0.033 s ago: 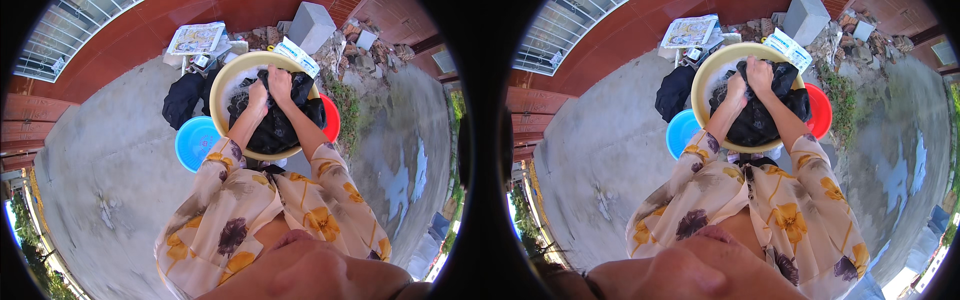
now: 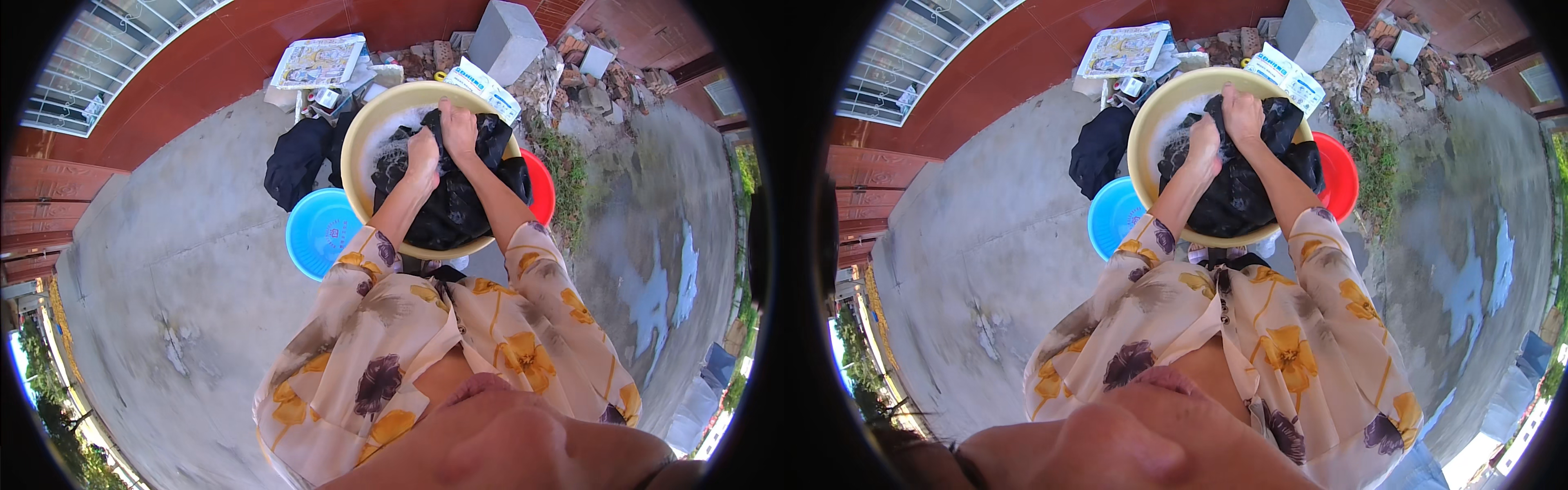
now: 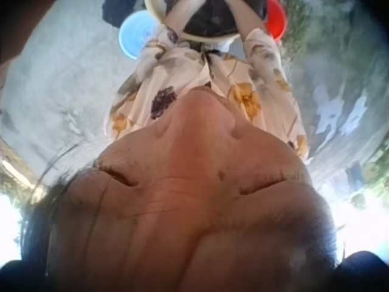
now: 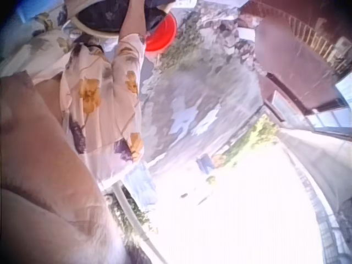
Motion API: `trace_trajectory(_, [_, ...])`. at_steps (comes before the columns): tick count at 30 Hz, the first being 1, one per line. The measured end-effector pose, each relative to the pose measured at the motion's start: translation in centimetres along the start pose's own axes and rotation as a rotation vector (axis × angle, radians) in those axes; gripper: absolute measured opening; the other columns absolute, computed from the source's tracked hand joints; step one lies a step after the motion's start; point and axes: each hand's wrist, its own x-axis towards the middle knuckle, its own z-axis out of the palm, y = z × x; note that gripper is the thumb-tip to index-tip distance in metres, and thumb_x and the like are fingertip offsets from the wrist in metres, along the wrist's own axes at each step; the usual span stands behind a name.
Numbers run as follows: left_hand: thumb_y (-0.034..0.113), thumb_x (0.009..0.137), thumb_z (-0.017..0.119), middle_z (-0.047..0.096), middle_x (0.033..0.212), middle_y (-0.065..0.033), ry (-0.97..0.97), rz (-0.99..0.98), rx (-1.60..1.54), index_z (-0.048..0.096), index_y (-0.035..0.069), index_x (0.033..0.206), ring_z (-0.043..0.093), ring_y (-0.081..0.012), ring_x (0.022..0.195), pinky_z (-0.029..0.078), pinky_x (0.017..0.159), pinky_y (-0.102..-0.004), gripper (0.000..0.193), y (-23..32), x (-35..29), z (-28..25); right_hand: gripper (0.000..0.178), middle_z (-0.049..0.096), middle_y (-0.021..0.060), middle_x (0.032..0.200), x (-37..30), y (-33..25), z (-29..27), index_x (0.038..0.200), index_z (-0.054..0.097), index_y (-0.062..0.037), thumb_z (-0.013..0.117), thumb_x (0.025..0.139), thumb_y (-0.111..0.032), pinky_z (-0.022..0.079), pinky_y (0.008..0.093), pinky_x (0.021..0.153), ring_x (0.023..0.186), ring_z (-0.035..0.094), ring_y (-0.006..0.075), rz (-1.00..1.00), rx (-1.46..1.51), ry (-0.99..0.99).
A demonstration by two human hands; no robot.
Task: The person hand-washes a dark garment in a yellow basin filled with soapy water. They repeatedly submerge, agitate, and wring the fabric, then lift and inspect it before returning it to the basin.
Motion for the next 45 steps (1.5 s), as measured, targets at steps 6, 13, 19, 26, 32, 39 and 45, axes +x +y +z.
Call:
trace_trajectory(6, [0.025,0.103,0.052,0.065,0.085,-0.0021,-0.076,0.034,-0.030,0.067,0.001,0.095,0.056,-0.0123,0.073,0.047,0.062,-0.0338,0.029,2.2,1.9,0.8,0.044,0.064,0.0325,0.084,-2.3,0.9,-1.7,0.081,0.071,-0.0021,0.048,0.101,-0.035,0.050,0.0584,0.080,0.081,0.063,0.0524,-0.042,0.037,-0.014])
trace_trajectory(13, [0.040,0.100,0.055,0.057,0.068,-0.0264,-0.312,0.872,0.724,0.064,-0.003,0.079,0.057,-0.0437,0.063,0.045,0.060,-0.0472,0.049,12.5,0.9,5.7,0.047,0.063,0.0081,0.127,3.6,-4.2,-15.1,0.131,0.056,0.0007,0.059,0.086,-0.014,0.041,0.0310,0.105,0.118,0.057,0.0161,-0.010,0.789,-0.650])
trace_trajectory(19, [0.034,0.098,0.063,0.063,0.070,-0.0178,-0.456,1.001,0.602,0.067,-0.002,0.091,0.063,-0.0337,0.066,0.048,0.063,-0.0423,0.036,13.9,-0.6,8.0,0.034,0.072,0.0060,0.097,4.1,-5.7,-15.5,0.112,0.067,0.0037,0.073,0.089,-0.021,0.051,0.0291,0.082,0.087,0.064,0.0130,-0.121,0.340,-0.565])
trace_trajectory(26, [0.047,0.092,0.070,0.044,0.150,-0.0231,-0.385,0.205,0.556,0.035,-0.006,0.150,0.041,-0.0302,0.141,0.033,0.115,-0.0385,0.086,4.5,5.0,-3.7,0.021,0.074,0.0082,0.094,3.9,-6.5,-15.6,0.103,0.070,0.0020,0.073,0.089,-0.013,0.056,0.0299,0.077,0.084,0.071,0.0172,0.186,0.919,-0.390])
trace_trajectory(32, [0.032,0.098,0.066,0.070,0.107,-0.0053,-0.535,0.434,0.559,0.062,-0.001,0.126,0.060,-0.0146,0.095,0.047,0.091,-0.0317,0.043,9.0,2.6,-1.9,0.025,0.073,0.0082,0.099,6.7,-10.3,-19.5,0.109,0.068,0.0012,0.072,0.089,-0.013,0.056,0.0308,0.081,0.088,0.070,0.0183,-0.017,1.209,-0.424])
trace_trajectory(39, [-0.009,0.081,0.067,0.066,0.108,-0.0075,-0.416,0.344,0.065,0.056,0.002,0.118,0.061,-0.0153,0.101,0.048,0.094,-0.0291,0.040,9.6,1.1,-4.8,0.065,0.064,0.0128,0.126,1.8,0.0,-21.3,0.138,0.055,-0.0020,0.069,0.075,-0.010,0.038,0.0357,0.111,0.116,0.058,0.0216,0.108,0.386,-0.703])
trace_trajectory(45, [-0.009,0.079,0.062,0.052,0.136,-0.0112,-0.515,0.170,0.000,0.041,0.004,0.145,0.052,-0.0199,0.124,0.044,0.105,-0.0345,0.070,6.7,-0.1,-5.6,0.096,0.046,0.0260,0.149,1.2,-2.3,-14.0,0.160,0.022,-0.0214,0.078,0.084,-0.038,0.035,0.0389,0.114,0.140,0.044,0.0357,-0.078,0.330,-0.609])
